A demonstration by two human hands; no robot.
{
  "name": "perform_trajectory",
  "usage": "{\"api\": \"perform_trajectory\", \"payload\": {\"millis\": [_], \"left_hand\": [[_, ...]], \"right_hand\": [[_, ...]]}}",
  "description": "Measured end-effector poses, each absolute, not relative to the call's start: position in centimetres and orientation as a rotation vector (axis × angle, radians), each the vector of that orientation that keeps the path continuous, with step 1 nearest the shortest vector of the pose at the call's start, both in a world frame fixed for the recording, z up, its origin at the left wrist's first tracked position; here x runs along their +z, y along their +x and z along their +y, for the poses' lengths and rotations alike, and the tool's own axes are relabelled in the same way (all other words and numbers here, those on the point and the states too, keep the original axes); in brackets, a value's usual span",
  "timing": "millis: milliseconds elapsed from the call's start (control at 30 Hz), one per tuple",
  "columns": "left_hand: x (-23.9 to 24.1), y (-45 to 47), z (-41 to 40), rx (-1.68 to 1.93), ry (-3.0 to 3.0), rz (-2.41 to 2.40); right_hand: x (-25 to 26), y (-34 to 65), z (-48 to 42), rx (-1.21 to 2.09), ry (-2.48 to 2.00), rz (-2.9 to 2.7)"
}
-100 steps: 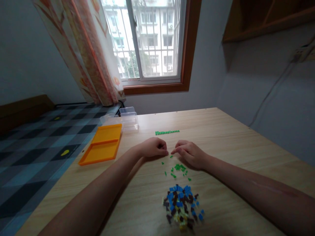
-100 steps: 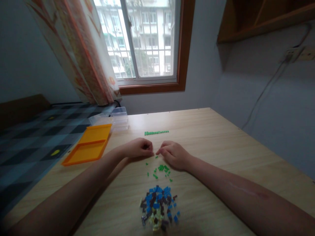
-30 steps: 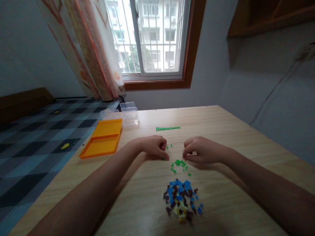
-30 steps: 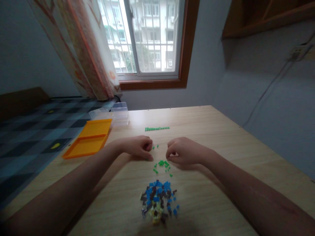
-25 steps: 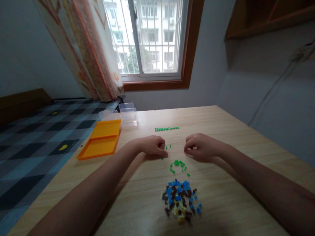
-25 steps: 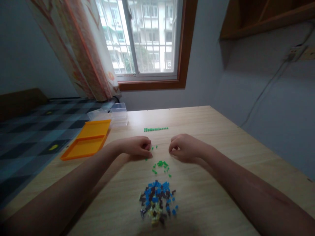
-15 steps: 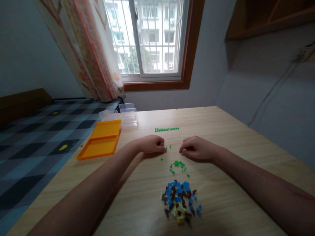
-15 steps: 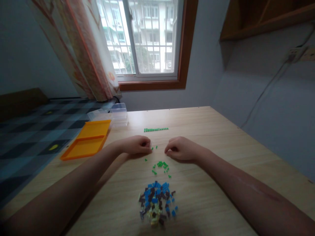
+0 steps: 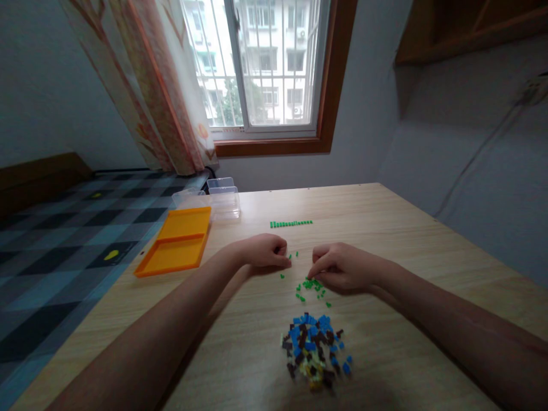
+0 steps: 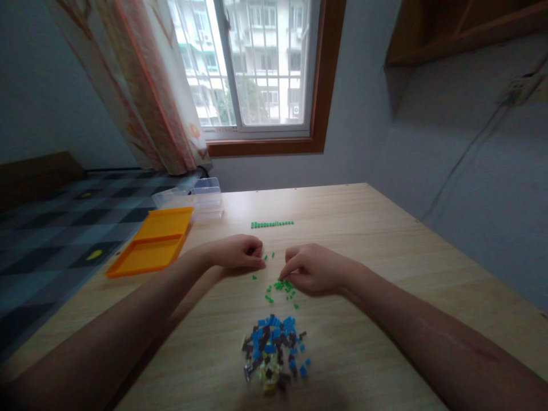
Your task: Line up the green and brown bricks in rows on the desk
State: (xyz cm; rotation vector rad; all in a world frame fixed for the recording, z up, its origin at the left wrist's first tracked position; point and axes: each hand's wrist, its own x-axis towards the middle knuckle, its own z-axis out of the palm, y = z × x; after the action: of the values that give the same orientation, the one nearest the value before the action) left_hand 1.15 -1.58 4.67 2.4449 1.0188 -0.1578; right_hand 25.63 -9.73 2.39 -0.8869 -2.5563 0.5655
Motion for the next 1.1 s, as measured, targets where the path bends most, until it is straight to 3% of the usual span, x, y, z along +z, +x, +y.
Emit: {"api": "perform_trajectory", "payload": {"millis": [300, 733, 1100], "left_hand": [[4.8, 1.2, -1.7, -0.157, 2.456, 1.025], [4.7, 1.2, -1.7, -0.148, 2.466, 1.022], [4.9, 1.2, -1.8, -0.153, 2.454, 1.016]], "right_hand": [[1.6, 25.5, -8.9, 0.306, -1.023, -2.532], [2.1, 24.3, -10.9, 0.507, -0.745, -2.582], [2.1, 25.2, -9.9, 0.518, -0.918, -2.465]]}}
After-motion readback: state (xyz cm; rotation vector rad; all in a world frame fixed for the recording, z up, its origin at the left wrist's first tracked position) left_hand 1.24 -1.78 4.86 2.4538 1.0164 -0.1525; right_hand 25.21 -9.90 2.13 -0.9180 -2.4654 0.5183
